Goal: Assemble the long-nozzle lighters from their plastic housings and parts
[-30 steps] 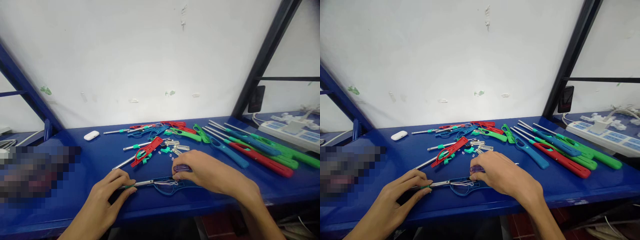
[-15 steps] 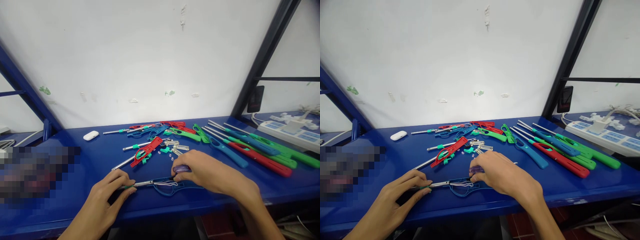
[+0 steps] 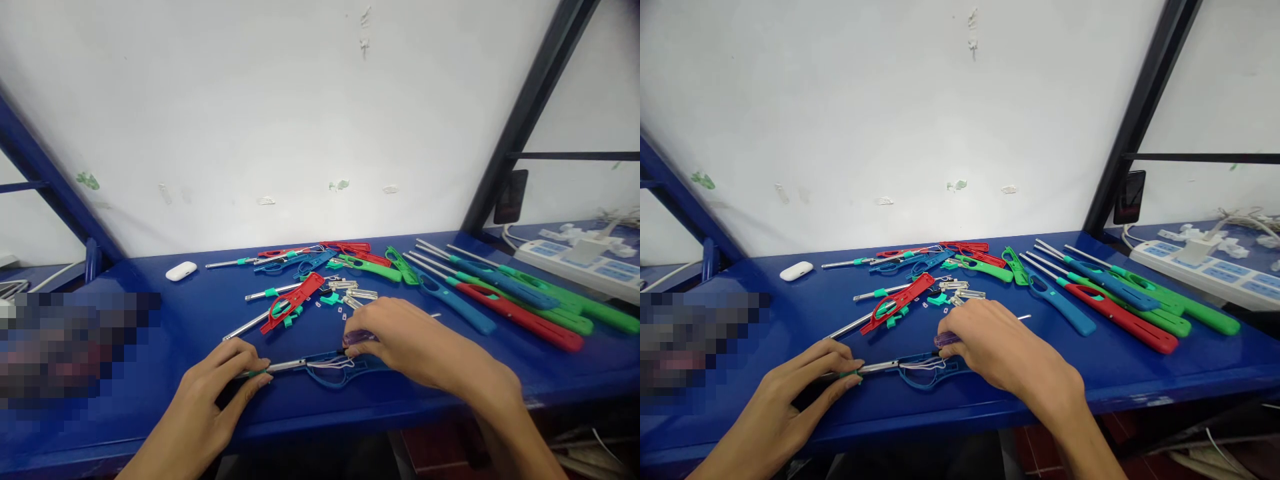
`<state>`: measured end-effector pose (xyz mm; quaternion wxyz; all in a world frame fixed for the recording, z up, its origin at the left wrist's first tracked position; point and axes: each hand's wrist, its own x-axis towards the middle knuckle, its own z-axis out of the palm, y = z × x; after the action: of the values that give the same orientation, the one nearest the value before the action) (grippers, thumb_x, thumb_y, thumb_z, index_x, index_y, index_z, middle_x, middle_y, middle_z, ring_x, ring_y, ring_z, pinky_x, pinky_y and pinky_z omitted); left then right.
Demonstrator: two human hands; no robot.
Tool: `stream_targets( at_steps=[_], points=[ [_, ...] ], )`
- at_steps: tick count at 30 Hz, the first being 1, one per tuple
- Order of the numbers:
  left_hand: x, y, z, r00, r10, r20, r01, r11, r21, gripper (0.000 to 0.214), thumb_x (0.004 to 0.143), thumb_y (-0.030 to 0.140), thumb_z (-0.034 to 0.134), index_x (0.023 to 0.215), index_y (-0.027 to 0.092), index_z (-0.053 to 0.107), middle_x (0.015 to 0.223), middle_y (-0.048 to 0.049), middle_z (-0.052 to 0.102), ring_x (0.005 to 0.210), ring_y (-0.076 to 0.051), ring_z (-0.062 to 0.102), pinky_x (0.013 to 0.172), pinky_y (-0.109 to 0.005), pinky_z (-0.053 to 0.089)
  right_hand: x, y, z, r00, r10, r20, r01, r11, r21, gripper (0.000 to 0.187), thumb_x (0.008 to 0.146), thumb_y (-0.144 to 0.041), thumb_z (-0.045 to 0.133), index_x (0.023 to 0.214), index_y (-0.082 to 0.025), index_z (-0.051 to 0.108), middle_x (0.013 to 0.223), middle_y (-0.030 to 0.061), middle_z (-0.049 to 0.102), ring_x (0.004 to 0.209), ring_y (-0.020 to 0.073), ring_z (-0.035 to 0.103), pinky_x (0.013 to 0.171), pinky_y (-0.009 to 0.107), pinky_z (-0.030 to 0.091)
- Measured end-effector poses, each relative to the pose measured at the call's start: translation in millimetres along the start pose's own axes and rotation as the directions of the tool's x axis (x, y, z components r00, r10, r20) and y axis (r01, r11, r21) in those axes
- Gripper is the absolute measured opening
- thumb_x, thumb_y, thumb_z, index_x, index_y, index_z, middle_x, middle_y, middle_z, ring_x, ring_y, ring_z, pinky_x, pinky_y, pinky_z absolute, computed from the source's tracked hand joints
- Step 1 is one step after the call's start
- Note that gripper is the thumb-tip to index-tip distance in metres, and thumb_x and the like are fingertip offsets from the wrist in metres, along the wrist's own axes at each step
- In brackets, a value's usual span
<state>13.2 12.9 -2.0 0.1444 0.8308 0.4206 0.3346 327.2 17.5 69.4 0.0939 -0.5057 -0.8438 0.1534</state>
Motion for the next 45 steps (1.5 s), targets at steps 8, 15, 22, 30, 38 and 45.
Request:
stream_targets(
  at_steps=[8,15,22,30,38,45],
  points=[
    [-1,1,-0.2,1.000,-0.011,-0.003,0.011,1.000,0.012,0.014,0.103,0.039,0.065,0.099,0.030,0.075,0.100,0.0005,0.069,0.090,-0.017,0.070,0.083,-0.023,0.053,-1,1,1,0.999,0.027,-0.026,-0.027,1.000,0.004,0.010,0.098,-0.028,0.074,0.089,-0.028,0.078,0.088,-0.0026,0.080,0.085,0.0209,0.071,0.068,0.027,0.035],
    [-1,1,-0.4,1.000,-0.025,0.003,0.025,0.999,0.036,0.018,0.104,0.041,0.063,0.099,0.028,0.075,0.101,-0.0018,0.070,0.091,-0.019,0.070,0.083,-0.025,0.054,3,0,1,0.998,0.005,-0.058,-0.009,0.998,-0.066,0.023,0.099,-0.021,0.069,0.075,-0.023,0.070,0.070,-0.0029,0.071,0.067,0.0163,0.061,0.059,0.029,0.027],
    [0,4,-1.0,1.000,-0.010,0.002,0.010,0.999,0.033,0.018,0.103,0.040,0.062,0.097,0.027,0.074,0.100,-0.0019,0.071,0.090,-0.019,0.070,0.082,-0.025,0.056,-5,4,0,0.995,0.097,0.014,-0.098,0.991,0.089,0.014,0.096,-0.038,0.076,0.107,-0.033,0.082,0.108,0.0003,0.081,0.104,0.0248,0.072,0.080,0.029,0.044],
    [0,4,-0.8,1.000,-0.010,-0.006,0.010,0.999,0.034,0.018,0.103,0.040,0.063,0.097,0.027,0.074,0.099,-0.0014,0.070,0.090,-0.019,0.070,0.081,-0.024,0.055,-3,-1,-2,0.996,0.073,0.042,-0.076,0.993,0.093,0.011,0.094,-0.022,0.076,0.094,-0.030,0.082,0.096,-0.0031,0.083,0.092,0.0201,0.073,0.074,0.027,0.042],
    [0,5,-0.5,1.000,-0.029,-0.006,0.029,0.998,0.049,0.018,0.103,0.043,0.064,0.098,0.028,0.074,0.100,-0.0006,0.071,0.092,-0.019,0.070,0.082,-0.025,0.055,-3,-7,-4,0.996,0.084,0.031,-0.085,0.996,0.019,0.007,0.096,-0.025,0.075,0.090,-0.027,0.078,0.087,-0.0023,0.079,0.081,0.0185,0.070,0.065,0.028,0.036],
    [3,7,-1.3,0.999,0.004,-0.051,0.004,0.988,0.155,0.023,0.103,0.047,0.063,0.118,0.032,0.072,0.112,-0.0020,0.072,0.098,-0.021,0.070,0.087,-0.029,0.057,-2,-1,0,0.995,0.092,0.035,-0.094,0.995,0.039,0.006,0.095,-0.027,0.075,0.099,-0.030,0.078,0.097,-0.0014,0.080,0.093,0.0226,0.071,0.071,0.028,0.039]
  ],
)
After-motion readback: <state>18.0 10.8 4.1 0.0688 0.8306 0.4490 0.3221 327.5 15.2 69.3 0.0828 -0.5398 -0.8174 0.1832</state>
